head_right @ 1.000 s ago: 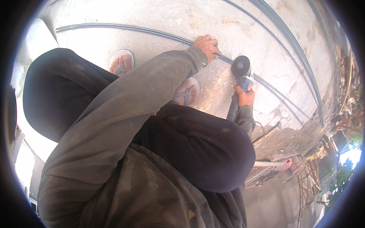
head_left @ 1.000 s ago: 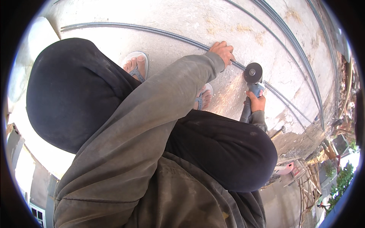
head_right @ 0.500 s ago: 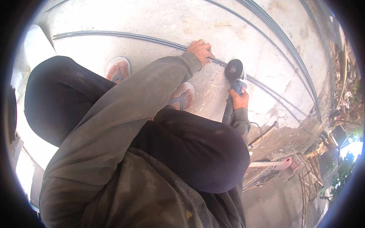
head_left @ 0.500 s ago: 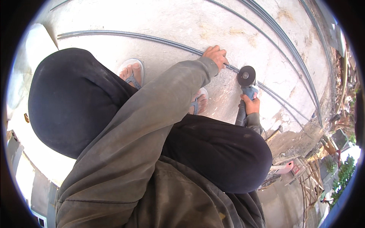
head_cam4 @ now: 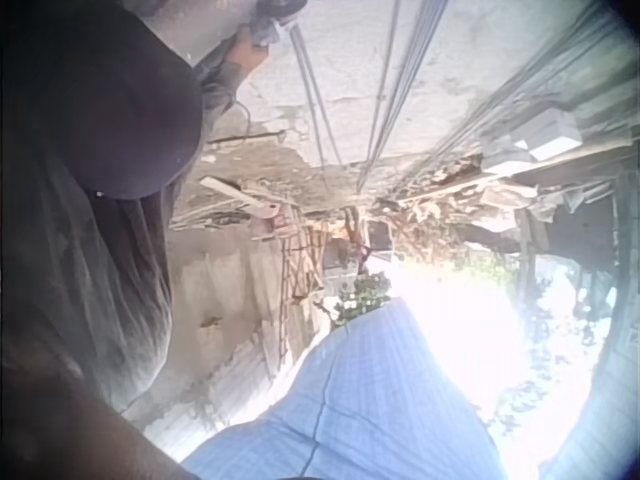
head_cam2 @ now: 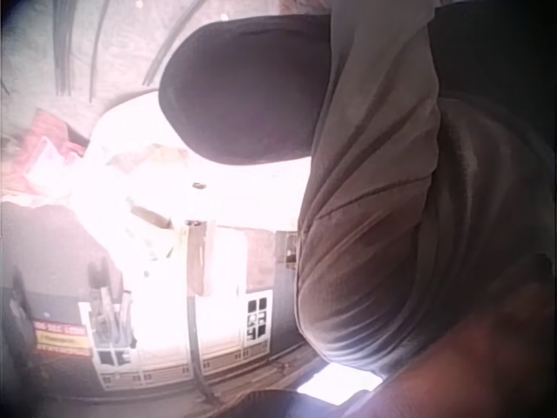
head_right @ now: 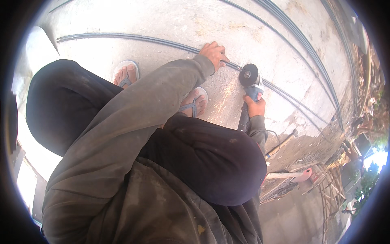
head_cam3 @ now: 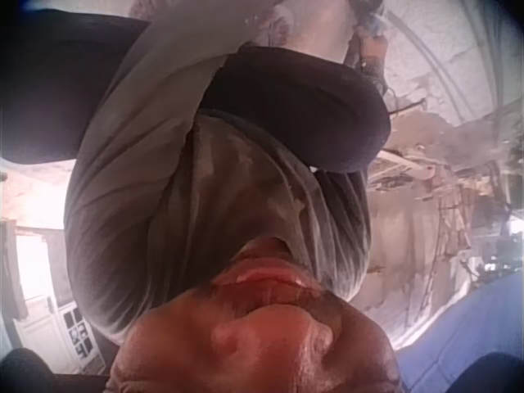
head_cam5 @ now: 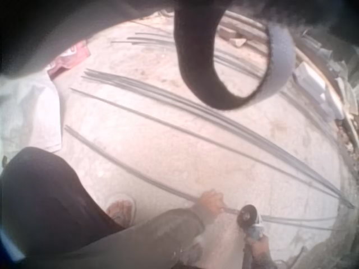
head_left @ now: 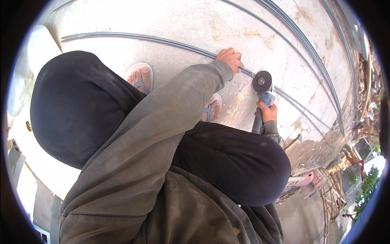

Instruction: The person measures several long metal rods laid on the ground using a tape measure. They then use an angle grinder to cut the rods at the measured points, creating sparks. The person handles the rods and the grinder repeatedly to complete multiple cuts.

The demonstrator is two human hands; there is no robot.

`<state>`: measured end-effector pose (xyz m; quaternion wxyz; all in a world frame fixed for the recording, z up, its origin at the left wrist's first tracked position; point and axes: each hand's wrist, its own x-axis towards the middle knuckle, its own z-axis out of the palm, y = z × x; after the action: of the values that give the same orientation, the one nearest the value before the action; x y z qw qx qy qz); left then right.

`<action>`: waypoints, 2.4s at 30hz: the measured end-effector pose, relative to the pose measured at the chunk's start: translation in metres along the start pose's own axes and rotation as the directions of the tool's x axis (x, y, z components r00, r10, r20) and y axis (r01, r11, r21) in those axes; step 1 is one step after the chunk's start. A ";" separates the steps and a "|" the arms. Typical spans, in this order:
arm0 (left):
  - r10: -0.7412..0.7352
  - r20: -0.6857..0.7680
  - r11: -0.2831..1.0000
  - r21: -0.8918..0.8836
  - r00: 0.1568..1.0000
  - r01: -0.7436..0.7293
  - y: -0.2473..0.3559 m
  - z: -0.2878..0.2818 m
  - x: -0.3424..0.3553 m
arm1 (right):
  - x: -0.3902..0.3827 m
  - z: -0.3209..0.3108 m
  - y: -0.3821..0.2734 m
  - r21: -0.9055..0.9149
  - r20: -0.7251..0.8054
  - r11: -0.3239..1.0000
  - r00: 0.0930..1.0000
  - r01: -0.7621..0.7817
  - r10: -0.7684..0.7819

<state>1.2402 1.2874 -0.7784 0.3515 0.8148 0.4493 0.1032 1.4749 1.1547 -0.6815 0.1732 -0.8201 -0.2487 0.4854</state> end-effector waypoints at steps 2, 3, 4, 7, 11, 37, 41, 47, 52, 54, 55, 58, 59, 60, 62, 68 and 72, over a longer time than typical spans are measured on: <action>0.009 -0.004 1.000 -0.009 1.000 -0.009 -0.001 0.001 0.000 | -0.001 -0.002 0.002 0.002 0.000 1.000 1.000 0.009 -0.009; 0.006 -0.006 1.000 -0.012 1.000 -0.007 0.000 0.001 0.001 | -0.001 -0.002 0.003 0.002 0.000 1.000 1.000 0.013 -0.013; 0.001 -0.008 1.000 -0.012 1.000 -0.001 0.000 0.001 0.001 | 0.000 -0.002 0.006 0.003 0.000 1.000 1.000 0.016 -0.016; 0.001 -0.008 1.000 -0.018 1.000 -0.001 0.000 0.001 -0.001 | 0.003 -0.003 0.012 -0.017 -0.009 1.000 1.000 0.024 -0.024; 0.003 -0.008 1.000 -0.017 1.000 -0.003 0.002 -0.001 0.000 | 0.005 -0.004 0.008 -0.030 -0.028 0.999 0.999 0.028 -0.029; -0.016 0.017 1.000 -0.005 1.000 0.016 0.003 -0.002 0.001 | 0.008 -0.004 0.022 -0.068 -0.017 0.996 0.998 0.062 -0.064; 0.001 -0.006 1.000 0.011 1.000 -0.001 0.002 -0.001 0.000 | 0.005 -0.002 0.003 -0.031 -0.016 0.999 1.000 0.010 -0.011; -0.001 0.003 1.000 0.002 1.000 0.001 0.000 -0.001 0.000 | 0.014 -0.004 0.010 -0.069 -0.026 0.997 0.999 0.037 -0.039; 0.011 -0.008 1.000 -0.004 1.000 -0.012 0.001 -0.002 0.001 | 0.010 -0.005 0.022 -0.073 -0.026 0.997 0.999 0.028 -0.030; 0.013 -0.013 1.000 -0.011 1.000 -0.013 0.002 -0.001 0.001 | 0.009 -0.006 0.027 -0.088 -0.027 0.995 0.999 0.037 -0.039; 0.009 -0.009 1.000 -0.011 1.000 -0.009 0.002 -0.002 0.001 | 0.007 -0.005 0.025 -0.095 -0.023 0.995 0.999 0.042 -0.045; 0.007 -0.012 1.000 -0.007 1.000 -0.007 0.002 -0.003 0.000 | -0.001 -0.004 0.016 -0.093 0.014 0.995 1.000 -0.026 0.027; 0.009 -0.016 1.000 -0.006 1.000 -0.009 0.002 -0.003 0.000 | 0.002 -0.005 0.021 -0.103 0.002 0.995 1.000 0.006 -0.006; 0.009 -0.012 1.000 -0.006 1.000 -0.009 0.002 -0.003 0.001 | 0.008 -0.007 0.031 -0.113 -0.009 0.993 0.999 0.038 -0.039; 0.004 0.001 1.000 -0.002 1.000 -0.004 0.002 -0.002 0.001 | 0.014 -0.007 0.031 -0.120 -0.032 0.989 0.995 0.086 -0.090; 0.001 -0.004 1.000 -0.028 1.000 -0.001 -0.001 -0.002 0.001 | 0.024 -0.008 -0.002 -0.138 -0.025 0.990 1.000 -0.022 0.018; 0.004 -0.002 1.000 -0.016 1.000 -0.004 0.003 -0.002 0.001 | 0.033 -0.014 0.023 -0.189 -0.063 0.981 0.996 0.048 -0.061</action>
<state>1.2419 1.2884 -0.7747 0.3576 0.8127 0.4472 0.1082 1.5063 1.1547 -0.7106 0.1171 -0.8416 -0.3096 0.4267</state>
